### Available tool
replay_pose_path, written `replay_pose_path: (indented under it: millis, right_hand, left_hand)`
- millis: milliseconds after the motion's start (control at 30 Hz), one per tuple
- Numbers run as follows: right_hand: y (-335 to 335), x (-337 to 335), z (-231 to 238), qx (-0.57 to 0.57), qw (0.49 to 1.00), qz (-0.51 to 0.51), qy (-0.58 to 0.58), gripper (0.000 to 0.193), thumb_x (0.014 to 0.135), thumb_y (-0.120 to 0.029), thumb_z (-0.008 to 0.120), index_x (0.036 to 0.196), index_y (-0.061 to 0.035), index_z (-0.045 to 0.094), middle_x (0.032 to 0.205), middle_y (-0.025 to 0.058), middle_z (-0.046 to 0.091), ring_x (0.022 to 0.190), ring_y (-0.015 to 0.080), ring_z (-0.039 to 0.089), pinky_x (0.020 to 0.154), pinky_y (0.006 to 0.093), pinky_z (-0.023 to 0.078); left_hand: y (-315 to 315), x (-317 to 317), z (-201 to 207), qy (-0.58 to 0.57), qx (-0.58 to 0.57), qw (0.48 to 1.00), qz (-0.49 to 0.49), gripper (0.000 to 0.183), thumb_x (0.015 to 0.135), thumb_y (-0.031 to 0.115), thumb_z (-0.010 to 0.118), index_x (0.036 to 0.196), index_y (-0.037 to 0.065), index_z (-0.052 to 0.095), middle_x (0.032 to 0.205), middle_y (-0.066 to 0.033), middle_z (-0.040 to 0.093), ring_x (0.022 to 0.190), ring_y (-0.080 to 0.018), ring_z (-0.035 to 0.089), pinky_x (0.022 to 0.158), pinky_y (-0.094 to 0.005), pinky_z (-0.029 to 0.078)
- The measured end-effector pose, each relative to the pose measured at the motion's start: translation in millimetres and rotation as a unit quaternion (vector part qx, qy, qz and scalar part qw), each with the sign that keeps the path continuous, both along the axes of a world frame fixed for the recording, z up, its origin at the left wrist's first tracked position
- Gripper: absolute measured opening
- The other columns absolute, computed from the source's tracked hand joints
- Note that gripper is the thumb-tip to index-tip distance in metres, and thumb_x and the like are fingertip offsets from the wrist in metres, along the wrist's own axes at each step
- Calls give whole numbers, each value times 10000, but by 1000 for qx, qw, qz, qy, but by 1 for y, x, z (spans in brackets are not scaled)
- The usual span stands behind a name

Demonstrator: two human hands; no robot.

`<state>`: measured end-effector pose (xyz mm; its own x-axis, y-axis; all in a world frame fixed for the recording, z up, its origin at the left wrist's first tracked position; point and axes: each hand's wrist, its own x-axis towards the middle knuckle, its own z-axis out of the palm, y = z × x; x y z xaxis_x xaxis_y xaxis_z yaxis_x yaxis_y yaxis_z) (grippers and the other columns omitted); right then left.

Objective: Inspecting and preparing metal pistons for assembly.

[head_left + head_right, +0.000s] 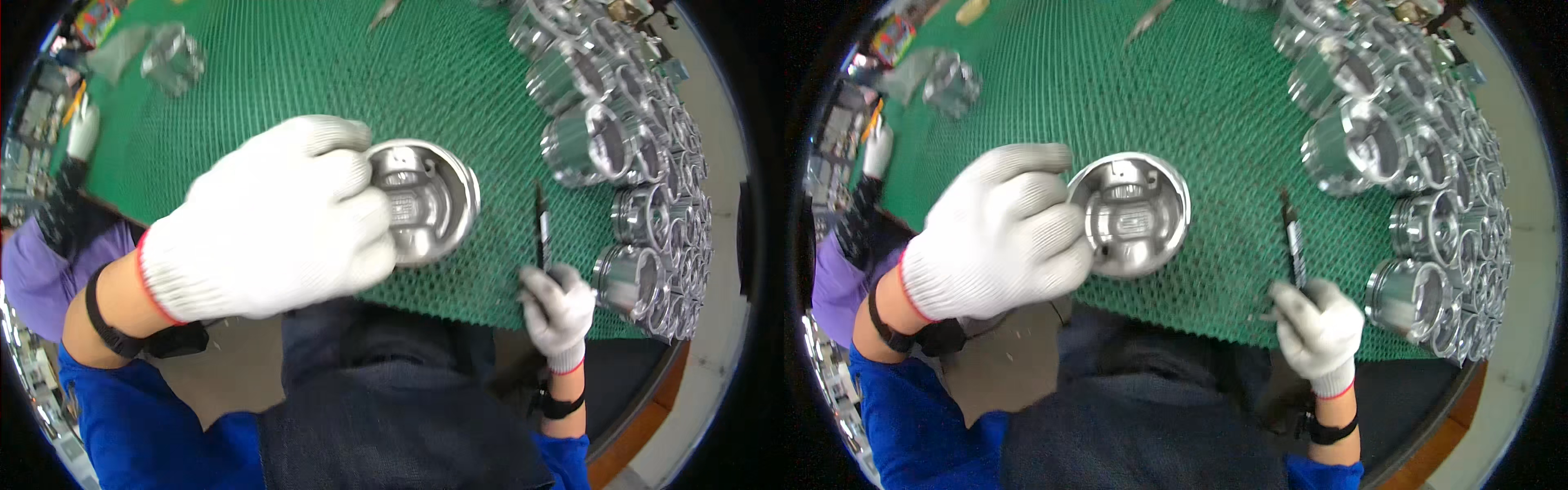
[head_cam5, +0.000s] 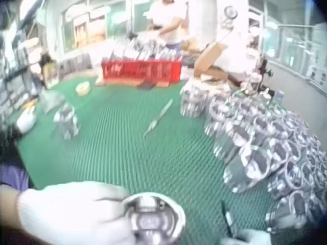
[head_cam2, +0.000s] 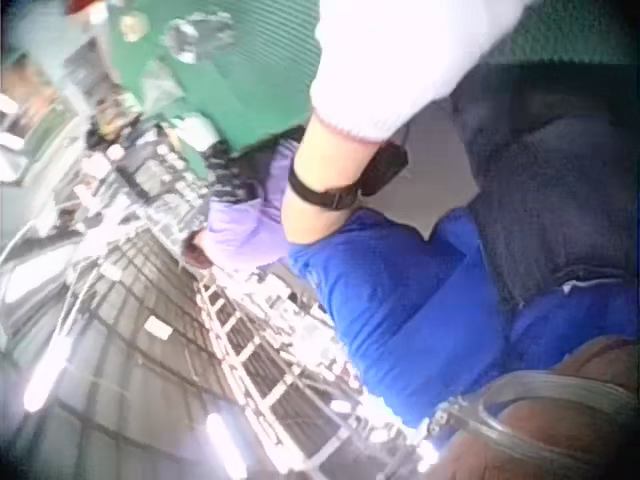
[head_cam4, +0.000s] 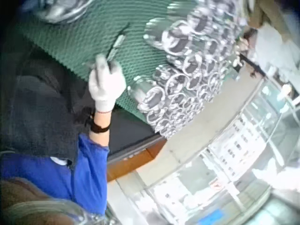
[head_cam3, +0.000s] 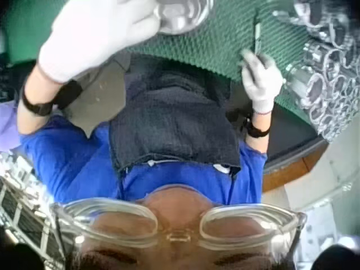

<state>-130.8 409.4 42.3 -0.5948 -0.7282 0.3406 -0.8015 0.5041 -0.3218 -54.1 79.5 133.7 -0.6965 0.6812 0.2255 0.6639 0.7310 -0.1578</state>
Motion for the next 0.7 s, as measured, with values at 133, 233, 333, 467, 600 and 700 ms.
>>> replay_pose_path:
  millis: [133,233,333,467,600,700]
  right_hand:
    - [2,-2,-6,33,999,-13,17,332,674,-49,725,993,-138,713,806,112,613,575,270,591,518,355,474]
    - [1,0,-11,40,999,-19,15,338,681,-62,736,1007,-147,717,845,125,618,604,273,595,543,357,475]
    - [-1,10,-4,48,997,-26,47,354,672,-55,748,1012,-151,719,873,126,628,640,283,614,565,369,491]
    - [2,18,-2,218,968,-58,106,299,722,-181,722,1018,-219,701,891,134,679,690,291,668,590,388,546]
    - [-11,13,-10,82,995,-19,52,276,766,-234,713,1041,-232,702,881,99,647,667,291,645,572,396,526]
    - [-6,19,1,93,993,-43,65,275,730,-184,745,1002,-208,718,877,87,651,672,272,650,567,367,525]
  left_hand:
    - [-26,53,-34,56,187,978,73,272,670,235,753,845,112,585,819,-31,570,827,-249,586,833,-519,530]
    - [-31,93,-74,52,316,919,229,293,628,201,805,821,121,600,830,-35,590,830,-247,601,878,-496,512]
    - [-25,123,-102,52,349,895,272,320,630,210,821,810,106,578,814,-40,593,819,-247,603,903,-485,498]
    - [-22,117,-99,-14,348,909,230,282,697,197,774,835,80,557,831,-59,581,839,-267,589,941,-535,462]
    - [-17,122,-77,-40,294,932,207,268,759,225,722,866,66,535,863,-80,563,850,-289,571,975,-562,435]
    - [-10,102,-75,-17,350,926,141,271,740,222,718,895,61,564,902,-95,585,899,-315,587,929,-538,471]
